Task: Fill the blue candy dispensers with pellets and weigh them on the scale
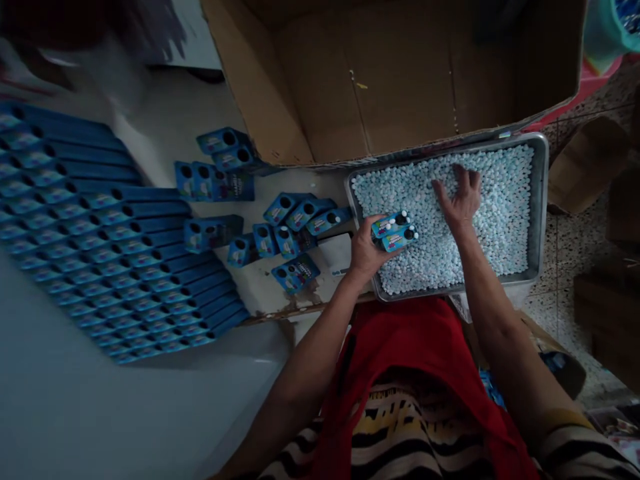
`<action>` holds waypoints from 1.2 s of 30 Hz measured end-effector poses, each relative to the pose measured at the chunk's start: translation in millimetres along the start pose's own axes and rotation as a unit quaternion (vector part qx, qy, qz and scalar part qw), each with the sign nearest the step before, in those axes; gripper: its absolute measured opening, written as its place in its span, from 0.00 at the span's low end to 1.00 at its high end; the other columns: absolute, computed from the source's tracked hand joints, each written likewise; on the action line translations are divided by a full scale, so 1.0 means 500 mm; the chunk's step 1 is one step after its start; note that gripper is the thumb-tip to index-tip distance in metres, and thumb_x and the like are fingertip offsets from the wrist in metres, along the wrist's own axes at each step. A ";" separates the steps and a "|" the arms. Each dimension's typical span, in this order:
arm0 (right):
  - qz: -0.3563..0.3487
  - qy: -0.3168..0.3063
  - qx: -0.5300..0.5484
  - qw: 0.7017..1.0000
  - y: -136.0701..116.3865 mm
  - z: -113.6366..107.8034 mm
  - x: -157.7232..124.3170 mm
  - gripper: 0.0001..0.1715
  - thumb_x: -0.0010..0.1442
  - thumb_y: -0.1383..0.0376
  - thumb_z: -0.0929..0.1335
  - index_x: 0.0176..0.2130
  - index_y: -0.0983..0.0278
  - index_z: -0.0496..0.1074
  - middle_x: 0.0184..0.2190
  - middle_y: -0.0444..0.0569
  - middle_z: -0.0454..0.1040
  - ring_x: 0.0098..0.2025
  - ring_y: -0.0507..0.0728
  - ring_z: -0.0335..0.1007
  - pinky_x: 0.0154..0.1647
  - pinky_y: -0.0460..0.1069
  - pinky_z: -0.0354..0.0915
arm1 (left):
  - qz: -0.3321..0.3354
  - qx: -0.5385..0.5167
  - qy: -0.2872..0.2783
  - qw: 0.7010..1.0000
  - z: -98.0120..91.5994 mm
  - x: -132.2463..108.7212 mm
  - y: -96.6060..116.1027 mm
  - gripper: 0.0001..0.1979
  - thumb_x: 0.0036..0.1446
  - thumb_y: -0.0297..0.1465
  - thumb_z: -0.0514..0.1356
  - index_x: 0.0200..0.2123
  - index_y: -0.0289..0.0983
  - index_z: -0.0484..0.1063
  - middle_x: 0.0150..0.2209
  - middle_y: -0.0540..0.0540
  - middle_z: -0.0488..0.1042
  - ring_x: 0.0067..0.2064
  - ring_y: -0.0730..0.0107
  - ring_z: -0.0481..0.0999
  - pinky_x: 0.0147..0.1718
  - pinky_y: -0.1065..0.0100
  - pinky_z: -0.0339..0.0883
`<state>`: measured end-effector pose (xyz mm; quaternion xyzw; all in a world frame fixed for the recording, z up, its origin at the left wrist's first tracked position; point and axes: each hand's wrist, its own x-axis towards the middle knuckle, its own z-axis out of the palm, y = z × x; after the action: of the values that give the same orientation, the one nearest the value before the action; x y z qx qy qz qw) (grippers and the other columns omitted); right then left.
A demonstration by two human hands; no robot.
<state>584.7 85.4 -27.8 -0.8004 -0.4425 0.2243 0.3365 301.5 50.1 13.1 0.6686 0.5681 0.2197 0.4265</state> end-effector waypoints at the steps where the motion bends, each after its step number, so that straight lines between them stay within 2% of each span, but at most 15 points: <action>1: 0.017 -0.006 0.029 0.999 -0.011 0.009 -0.011 0.36 0.59 0.39 0.77 0.56 0.58 0.78 0.58 0.59 0.75 0.67 0.70 0.69 0.69 0.67 0.68 | -0.002 -0.003 -0.004 1.000 0.009 0.005 -0.003 0.42 0.43 0.42 0.83 0.59 0.43 0.70 0.52 0.43 0.83 0.51 0.51 0.86 0.53 0.53 0.80; 3: 0.065 -0.021 0.109 0.992 -0.023 0.021 -0.030 0.32 0.53 0.41 0.79 0.47 0.59 0.79 0.52 0.55 0.79 0.63 0.68 0.73 0.65 0.63 0.72 | -0.007 -0.013 -0.008 1.000 0.026 0.013 -0.005 0.42 0.42 0.40 0.84 0.58 0.44 0.70 0.52 0.43 0.83 0.52 0.51 0.85 0.53 0.54 0.80; 5: 0.137 -0.061 0.217 0.964 -0.026 0.024 -0.045 0.28 0.50 0.42 0.80 0.40 0.59 0.78 0.42 0.49 0.81 0.55 0.65 0.77 0.59 0.59 0.75 | -0.015 -0.022 -0.008 1.000 0.036 0.015 -0.004 0.42 0.43 0.40 0.83 0.59 0.44 0.69 0.53 0.43 0.82 0.52 0.52 0.85 0.52 0.55 0.80; 8: 0.267 -0.152 0.409 0.859 -0.038 0.014 -0.067 0.26 0.48 0.42 0.78 0.34 0.59 0.76 0.29 0.45 0.78 0.42 0.63 0.80 0.48 0.59 0.79 | -0.018 -0.026 -0.008 0.999 0.033 0.009 0.000 0.42 0.44 0.38 0.83 0.59 0.44 0.69 0.53 0.44 0.82 0.52 0.54 0.85 0.52 0.57 0.80; 10: 0.307 -0.165 0.511 0.786 -0.062 -0.004 -0.089 0.25 0.48 0.42 0.76 0.33 0.58 0.74 0.26 0.45 0.76 0.39 0.64 0.81 0.43 0.60 0.80 | -0.011 -0.017 -0.003 1.000 0.024 0.002 0.004 0.41 0.44 0.35 0.82 0.60 0.44 0.69 0.54 0.43 0.82 0.53 0.54 0.85 0.52 0.56 0.80; 12: 0.302 -0.149 0.563 0.755 -0.099 -0.029 -0.117 0.23 0.50 0.42 0.74 0.33 0.57 0.74 0.28 0.46 0.76 0.40 0.65 0.81 0.44 0.61 0.80 | 0.001 0.000 0.002 1.000 0.016 -0.002 0.011 0.40 0.44 0.34 0.82 0.59 0.44 0.69 0.55 0.43 0.82 0.54 0.53 0.84 0.54 0.55 0.80; 15: 0.240 -0.124 0.576 0.772 -0.164 -0.068 -0.158 0.21 0.53 0.43 0.72 0.31 0.56 0.73 0.36 0.49 0.80 0.45 0.64 0.80 0.50 0.61 0.78 | 0.024 0.012 0.006 1.000 0.013 -0.001 0.028 0.38 0.44 0.34 0.81 0.57 0.44 0.71 0.54 0.42 0.82 0.55 0.50 0.84 0.55 0.53 0.80; 19: 0.125 -0.093 0.512 0.845 -0.226 -0.095 -0.180 0.24 0.59 0.40 0.69 0.29 0.56 0.74 0.42 0.52 0.81 0.51 0.66 0.77 0.60 0.63 0.72 | 0.033 0.013 0.002 0.999 0.018 0.006 0.062 0.38 0.43 0.34 0.81 0.56 0.44 0.70 0.52 0.43 0.82 0.54 0.48 0.85 0.54 0.51 0.80; 21: 0.089 -0.075 0.485 0.867 -0.238 -0.097 -0.175 0.26 0.63 0.39 0.67 0.30 0.55 0.74 0.43 0.51 0.81 0.52 0.65 0.77 0.62 0.63 0.70 | 0.025 0.016 -0.006 1.000 0.015 0.006 0.080 0.39 0.42 0.35 0.81 0.56 0.44 0.70 0.52 0.44 0.82 0.53 0.49 0.85 0.53 0.53 0.81; 24: 0.041 -0.052 0.481 0.874 -0.244 -0.092 -0.163 0.24 0.66 0.41 0.66 0.32 0.54 0.77 0.43 0.50 0.80 0.51 0.64 0.77 0.63 0.62 0.70 | 0.032 0.006 -0.032 0.999 0.005 0.000 0.101 0.40 0.40 0.35 0.82 0.56 0.44 0.70 0.51 0.45 0.82 0.51 0.49 0.85 0.51 0.53 0.81; 28: 0.009 -0.085 0.458 0.885 -0.250 -0.096 -0.170 0.25 0.69 0.40 0.67 0.36 0.53 0.82 0.44 0.49 0.81 0.55 0.64 0.77 0.68 0.62 0.68 | 0.078 -0.010 -0.079 0.994 0.003 -0.007 0.109 0.37 0.40 0.33 0.82 0.55 0.45 0.73 0.49 0.46 0.82 0.50 0.49 0.84 0.50 0.51 0.81; 30: 0.004 -0.118 0.441 0.890 -0.256 -0.106 -0.186 0.29 0.70 0.36 0.65 0.38 0.52 0.83 0.46 0.49 0.82 0.58 0.64 0.77 0.72 0.63 0.66 | 0.097 -0.007 -0.058 0.994 0.010 -0.005 0.104 0.35 0.43 0.33 0.81 0.54 0.45 0.74 0.50 0.45 0.81 0.52 0.48 0.84 0.52 0.50 0.81; 32: -0.016 -0.163 0.424 0.891 -0.256 -0.121 -0.203 0.32 0.70 0.33 0.64 0.44 0.50 0.84 0.51 0.48 0.83 0.65 0.65 0.75 0.77 0.66 0.59 | 0.099 -0.007 0.001 0.995 0.018 0.002 0.095 0.34 0.47 0.37 0.80 0.56 0.45 0.72 0.53 0.43 0.80 0.56 0.47 0.82 0.57 0.48 0.79; 34: -0.045 -0.180 0.409 0.894 -0.241 -0.141 -0.215 0.34 0.71 0.33 0.61 0.52 0.48 0.83 0.60 0.46 0.82 0.75 0.65 0.67 0.82 0.69 0.49 | 0.082 -0.016 0.058 0.995 0.022 0.010 0.087 0.36 0.50 0.43 0.80 0.58 0.43 0.70 0.56 0.41 0.79 0.59 0.46 0.81 0.60 0.46 0.77; 36: -0.055 -0.159 0.378 0.910 -0.201 -0.161 -0.227 0.30 0.75 0.38 0.60 0.60 0.46 0.79 0.68 0.44 0.77 0.81 0.63 0.57 0.84 0.69 0.44 | 0.068 -0.044 0.066 0.995 0.020 0.016 0.082 0.40 0.51 0.49 0.79 0.60 0.43 0.68 0.59 0.39 0.77 0.62 0.47 0.80 0.63 0.46 0.76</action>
<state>524.0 -1.0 107.6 -0.5414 -0.4157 0.4804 0.5508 335.0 54.7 39.6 0.6705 0.5380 0.3164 0.4012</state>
